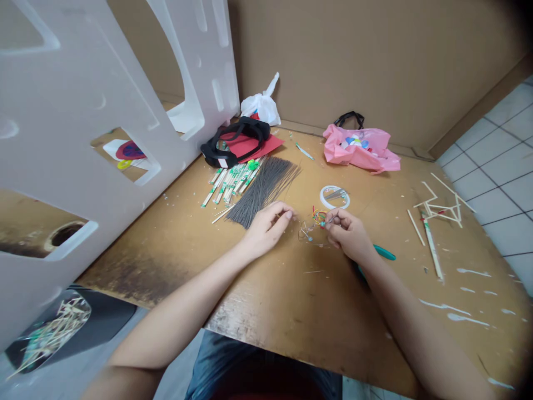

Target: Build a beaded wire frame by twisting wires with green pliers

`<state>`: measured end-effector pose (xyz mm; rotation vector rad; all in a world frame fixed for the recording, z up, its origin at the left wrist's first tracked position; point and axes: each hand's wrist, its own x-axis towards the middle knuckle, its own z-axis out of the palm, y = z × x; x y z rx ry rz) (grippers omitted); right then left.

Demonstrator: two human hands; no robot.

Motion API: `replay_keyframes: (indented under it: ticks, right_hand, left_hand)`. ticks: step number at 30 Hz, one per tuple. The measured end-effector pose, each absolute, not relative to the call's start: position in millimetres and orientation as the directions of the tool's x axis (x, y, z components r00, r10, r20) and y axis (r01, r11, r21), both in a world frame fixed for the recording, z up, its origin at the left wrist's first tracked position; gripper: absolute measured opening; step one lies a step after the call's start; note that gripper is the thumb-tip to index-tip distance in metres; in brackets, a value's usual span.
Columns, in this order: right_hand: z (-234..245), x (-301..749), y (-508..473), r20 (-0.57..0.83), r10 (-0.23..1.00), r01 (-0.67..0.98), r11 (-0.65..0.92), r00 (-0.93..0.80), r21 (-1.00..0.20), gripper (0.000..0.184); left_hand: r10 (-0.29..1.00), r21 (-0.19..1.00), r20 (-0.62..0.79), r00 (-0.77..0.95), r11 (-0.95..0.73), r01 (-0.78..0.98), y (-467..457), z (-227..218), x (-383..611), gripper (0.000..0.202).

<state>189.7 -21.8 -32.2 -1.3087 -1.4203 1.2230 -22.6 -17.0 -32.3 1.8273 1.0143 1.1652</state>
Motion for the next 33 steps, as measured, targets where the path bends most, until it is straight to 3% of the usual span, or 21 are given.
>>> replay_keyframes:
  ticks: [7, 13, 20, 30, 33]
  right_hand:
    - [-31.9, 190.9, -21.6, -0.011, 0.994, 0.151, 0.005, -0.106, -0.988, 0.017]
    - [-27.6, 185.8, -25.4, 0.012, 0.998, 0.186, 0.023, -0.064, -0.982, 0.018]
    - [-28.6, 180.3, -25.5, -0.008, 1.000, 0.165, -0.005, -0.020, -0.986, 0.022]
    - [-31.0, 170.8, -30.9, 0.019, 0.995, 0.269, 0.045, -0.099, -0.962, 0.019]
    - [-32.2, 169.7, -32.3, 0.034, 0.986, 0.320, 0.085, -0.161, -0.944, 0.016]
  left_hand:
    - [0.871, 0.919, 0.197, 0.451, -0.324, 0.225, -27.9, -33.6, -16.4, 0.030]
    - [0.834, 0.833, 0.366, 0.412, -0.491, 0.256, -32.2, -38.6, -8.6, 0.008]
    - [0.712, 0.666, 0.637, 0.296, -0.702, 0.254, -30.6, -36.0, -10.2, 0.012]
    - [0.735, 0.661, 0.600, 0.316, -0.678, 0.322, -32.4, -37.6, -10.2, 0.014]
    - [0.692, 0.609, 0.625, 0.361, -0.721, 0.330, -32.5, -37.3, -9.4, 0.015]
